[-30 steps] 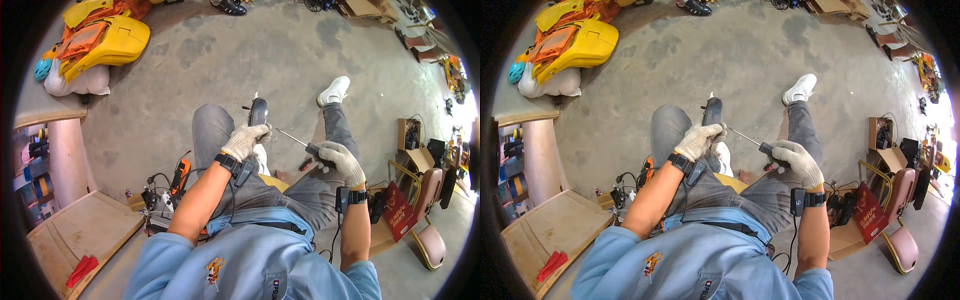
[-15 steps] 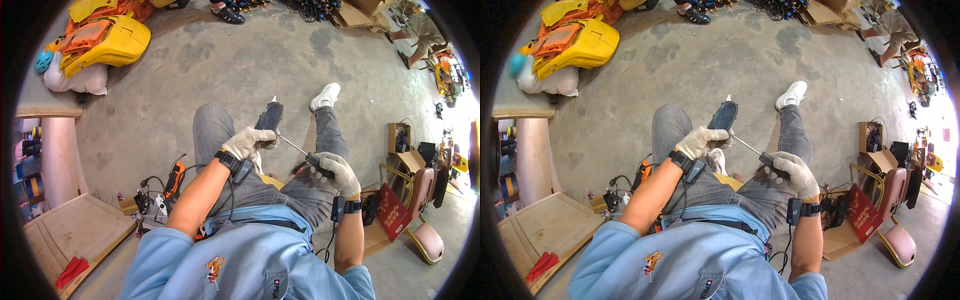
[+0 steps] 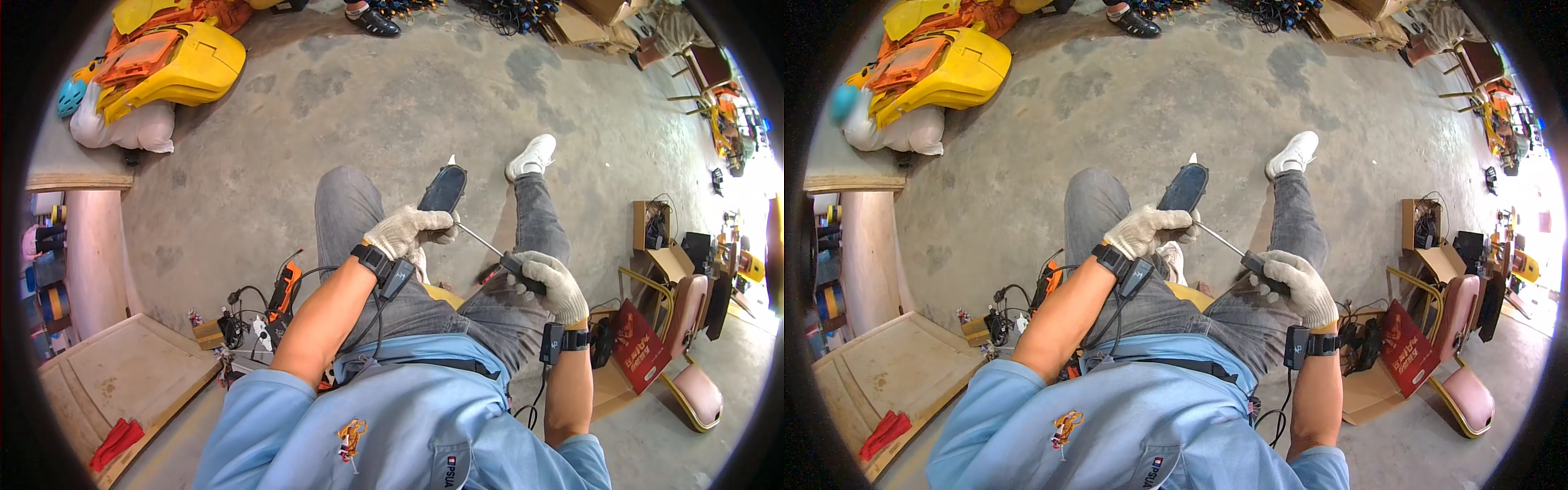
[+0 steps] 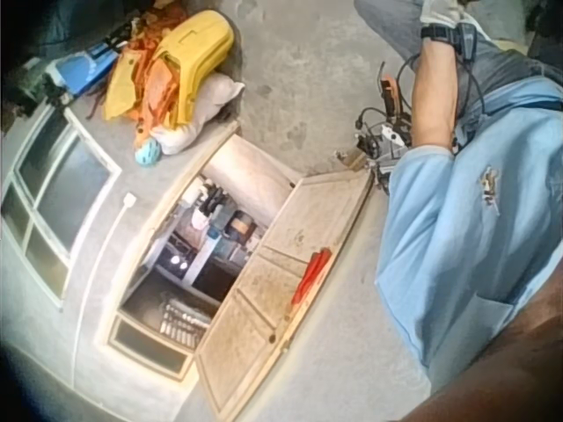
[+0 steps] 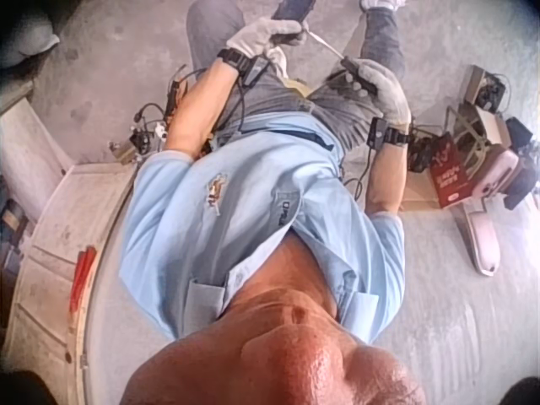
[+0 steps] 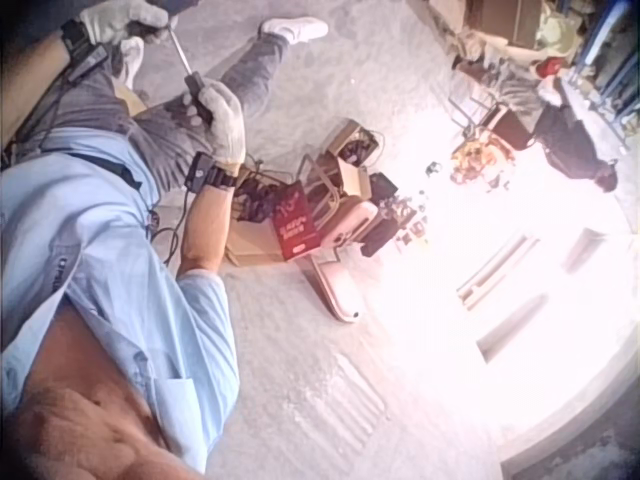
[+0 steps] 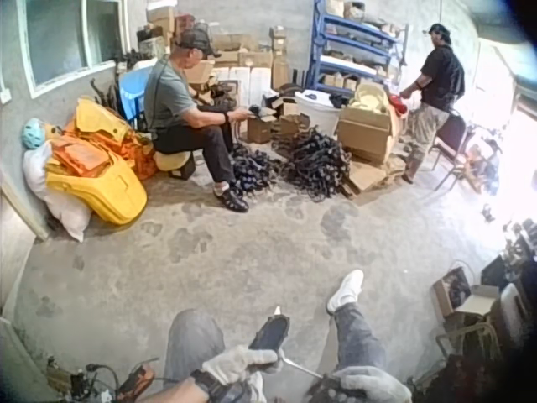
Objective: The person uses a screwdriver to pry apart a white plastic housing and remove a black electrical component with an attached cable.
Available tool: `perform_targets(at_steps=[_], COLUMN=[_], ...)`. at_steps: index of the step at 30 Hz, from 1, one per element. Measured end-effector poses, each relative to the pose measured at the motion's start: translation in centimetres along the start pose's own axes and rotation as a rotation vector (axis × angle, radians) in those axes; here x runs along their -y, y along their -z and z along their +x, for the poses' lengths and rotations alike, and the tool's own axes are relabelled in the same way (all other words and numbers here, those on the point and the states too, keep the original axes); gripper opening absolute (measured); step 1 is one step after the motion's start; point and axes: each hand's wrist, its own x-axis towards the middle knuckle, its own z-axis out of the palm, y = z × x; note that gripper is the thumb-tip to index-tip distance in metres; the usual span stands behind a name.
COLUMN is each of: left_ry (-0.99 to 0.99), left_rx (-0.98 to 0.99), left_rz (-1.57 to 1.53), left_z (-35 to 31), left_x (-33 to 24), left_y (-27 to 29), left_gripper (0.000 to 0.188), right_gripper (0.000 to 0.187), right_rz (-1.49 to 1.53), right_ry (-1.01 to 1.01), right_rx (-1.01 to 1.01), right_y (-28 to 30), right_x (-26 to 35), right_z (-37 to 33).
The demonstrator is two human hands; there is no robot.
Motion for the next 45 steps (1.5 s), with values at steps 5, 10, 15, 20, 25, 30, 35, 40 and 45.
perform_targets(at_steps=[5,10,15,20,25,30,35,40,45], left_ry=[0.029,0.026,0.026,0.039,0.017,0.034,0.055,0.011,0.024], left_rx=[-0.06,-0.074,-0.085,-0.103,-0.09,-0.068,-0.075,-0.076,-0.081], left_rz=[0.062,0.117,0.168,0.199,0.184,0.151,0.171,0.189,0.19], left_z=[0.2,-0.1,-0.1,0.0,0.0,-0.1,-0.2,-0.3,-0.4], left_x=[0.3,0.1,0.1,0.2,0.3,0.2,0.0,-0.1,-0.2], left_y=[0.5,0.3,0.2,0.5,0.4,0.6,0.3,-0.1,-0.1], left_gripper=[0.025,0.026,0.026,0.027,0.028,0.028,0.028,0.028,0.028], right_gripper=[0.037,0.038,0.039,0.036,0.034,0.031,0.032,0.033,0.035], right_rz=[-0.002,-0.035,-0.031,0.016,0.036,0.063,0.046,-0.05,-0.113], right_ry=[0.002,0.005,0.029,0.021,0.015,0.021,0.028,0.067,0.079], right_rx=[-0.001,-0.01,-0.014,0.0,-0.003,0.02,-0.003,-0.026,-0.043], right_y=[0.0,0.0,-0.3,-0.1,-0.1,-0.2,-0.3,-1.1,-1.2], right_x=[-0.1,-0.1,-0.1,-0.3,-0.4,-0.5,-0.4,0.3,0.4], right_z=[0.0,-0.1,-0.2,-0.2,-0.2,-0.1,-0.3,-0.5,-0.6])
